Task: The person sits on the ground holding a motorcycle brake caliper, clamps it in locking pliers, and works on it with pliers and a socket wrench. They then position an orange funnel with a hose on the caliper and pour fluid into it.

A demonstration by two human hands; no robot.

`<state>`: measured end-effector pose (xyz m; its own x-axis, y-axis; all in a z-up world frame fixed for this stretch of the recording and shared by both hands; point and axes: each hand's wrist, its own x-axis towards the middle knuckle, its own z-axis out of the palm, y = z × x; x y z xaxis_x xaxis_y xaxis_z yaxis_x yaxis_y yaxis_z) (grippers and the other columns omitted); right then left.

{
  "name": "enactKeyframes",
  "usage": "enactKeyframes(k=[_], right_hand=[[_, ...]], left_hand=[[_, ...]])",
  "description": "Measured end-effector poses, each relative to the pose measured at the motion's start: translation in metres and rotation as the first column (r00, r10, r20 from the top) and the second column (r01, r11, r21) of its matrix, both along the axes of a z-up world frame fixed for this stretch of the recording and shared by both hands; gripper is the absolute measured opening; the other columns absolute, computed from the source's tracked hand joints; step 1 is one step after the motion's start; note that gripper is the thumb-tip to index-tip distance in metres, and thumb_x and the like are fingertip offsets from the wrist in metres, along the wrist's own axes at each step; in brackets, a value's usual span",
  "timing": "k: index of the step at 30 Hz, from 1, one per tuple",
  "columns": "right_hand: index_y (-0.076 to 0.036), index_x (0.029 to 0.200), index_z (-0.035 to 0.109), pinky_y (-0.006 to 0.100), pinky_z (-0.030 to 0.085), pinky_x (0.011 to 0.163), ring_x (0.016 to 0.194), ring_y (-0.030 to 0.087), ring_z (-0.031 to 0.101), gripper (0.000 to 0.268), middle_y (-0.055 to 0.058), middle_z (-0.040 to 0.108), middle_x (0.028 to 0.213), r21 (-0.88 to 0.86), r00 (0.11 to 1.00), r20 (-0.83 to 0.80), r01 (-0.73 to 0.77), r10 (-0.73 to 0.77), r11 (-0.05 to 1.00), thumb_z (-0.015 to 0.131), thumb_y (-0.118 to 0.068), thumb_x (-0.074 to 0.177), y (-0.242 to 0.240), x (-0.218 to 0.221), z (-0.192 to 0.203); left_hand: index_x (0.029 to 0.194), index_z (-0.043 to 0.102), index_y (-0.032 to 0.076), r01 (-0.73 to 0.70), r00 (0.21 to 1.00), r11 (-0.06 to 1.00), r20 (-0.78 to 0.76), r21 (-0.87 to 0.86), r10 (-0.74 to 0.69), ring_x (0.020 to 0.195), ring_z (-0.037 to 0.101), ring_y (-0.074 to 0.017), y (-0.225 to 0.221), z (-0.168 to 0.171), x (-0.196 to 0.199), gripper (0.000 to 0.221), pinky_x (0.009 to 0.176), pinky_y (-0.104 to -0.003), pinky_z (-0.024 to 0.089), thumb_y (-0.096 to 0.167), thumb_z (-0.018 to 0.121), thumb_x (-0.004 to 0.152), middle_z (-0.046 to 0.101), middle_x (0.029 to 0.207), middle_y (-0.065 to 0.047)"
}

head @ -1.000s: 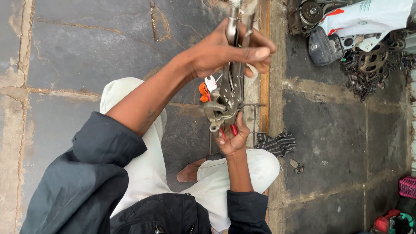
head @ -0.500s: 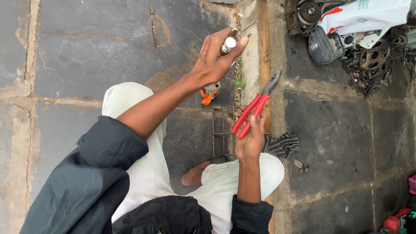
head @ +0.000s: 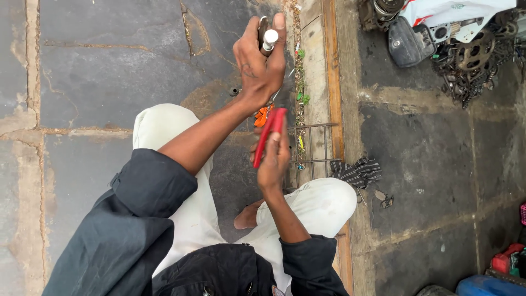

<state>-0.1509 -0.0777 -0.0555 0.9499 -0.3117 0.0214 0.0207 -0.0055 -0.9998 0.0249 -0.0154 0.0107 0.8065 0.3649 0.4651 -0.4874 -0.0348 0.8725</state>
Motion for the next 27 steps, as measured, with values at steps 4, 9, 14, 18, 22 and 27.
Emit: enactKeyframes(k=[4,9,14,18,22,27], right_hand=[[-0.010,0.162,0.029,0.026,0.054,0.046,0.060,0.011,0.063,0.060,0.016,0.071,0.098,-0.095,0.985,-0.156,0.059,-0.073,0.994,0.034,-0.038,0.109,0.000,0.006,0.017],[-0.006,0.162,0.023,0.027,0.058,0.054,0.072,0.014,0.067,0.059,0.018,0.070,0.114,-0.143,0.969,0.233,0.122,-0.087,0.982,0.033,-0.038,0.113,-0.013,-0.007,0.039],[0.004,0.148,0.041,0.028,0.055,0.057,0.074,0.017,0.064,0.051,0.024,0.067,0.105,-0.257,0.980,0.154,0.165,-0.128,0.952,0.038,-0.039,0.121,-0.032,-0.010,-0.032],[-0.002,0.149,0.048,0.027,0.050,0.045,0.057,0.014,0.062,0.056,0.019,0.070,0.087,-0.147,0.984,-0.151,0.068,-0.090,0.987,0.043,-0.042,0.110,-0.022,0.001,0.020],[-0.012,0.157,0.035,0.027,0.054,0.055,0.073,0.012,0.066,0.057,0.013,0.072,0.107,0.000,0.963,0.250,0.099,-0.096,0.995,0.042,-0.042,0.109,-0.016,-0.012,0.054],[-0.003,0.150,0.049,0.026,0.051,0.053,0.070,0.012,0.062,0.049,0.014,0.071,0.104,-0.073,0.996,0.051,0.078,-0.075,0.994,0.045,-0.035,0.113,-0.024,-0.013,-0.021]], left_hand=[[0.076,0.046,0.008,0.016,0.999,1.000,-0.030,0.015,-0.015,0.053,0.038,-0.0096,-0.007,-0.009,0.007,0.051,0.049,-0.034,0.030,0.048,0.055,0.106,0.042,0.059,0.001],[0.076,0.045,0.011,0.032,0.998,0.999,-0.055,-0.005,-0.033,0.053,0.040,-0.0097,-0.003,-0.007,0.003,0.053,0.049,-0.035,0.032,0.054,0.053,0.106,0.043,0.059,0.002],[0.077,0.045,0.010,0.046,0.998,0.999,-0.040,-0.029,-0.047,0.054,0.044,-0.0105,-0.006,-0.009,-0.005,0.053,0.051,-0.035,0.035,0.054,0.054,0.106,0.046,0.060,0.001],[0.077,0.045,0.006,0.039,0.999,0.999,-0.039,0.026,-0.038,0.054,0.044,-0.0123,-0.011,-0.004,-0.003,0.051,0.051,-0.036,0.036,0.047,0.059,0.104,0.046,0.060,-0.002],[0.078,0.044,0.004,-0.007,0.994,1.000,-0.111,-0.025,0.005,0.057,0.038,-0.0154,-0.001,0.001,-0.006,0.052,0.054,-0.038,0.034,0.044,0.060,0.105,0.041,0.061,-0.005],[0.077,0.044,0.004,0.035,0.997,0.998,-0.061,-0.054,-0.038,0.057,0.040,-0.0125,-0.002,-0.004,-0.016,0.052,0.052,-0.037,0.035,0.047,0.059,0.105,0.044,0.061,-0.003]])
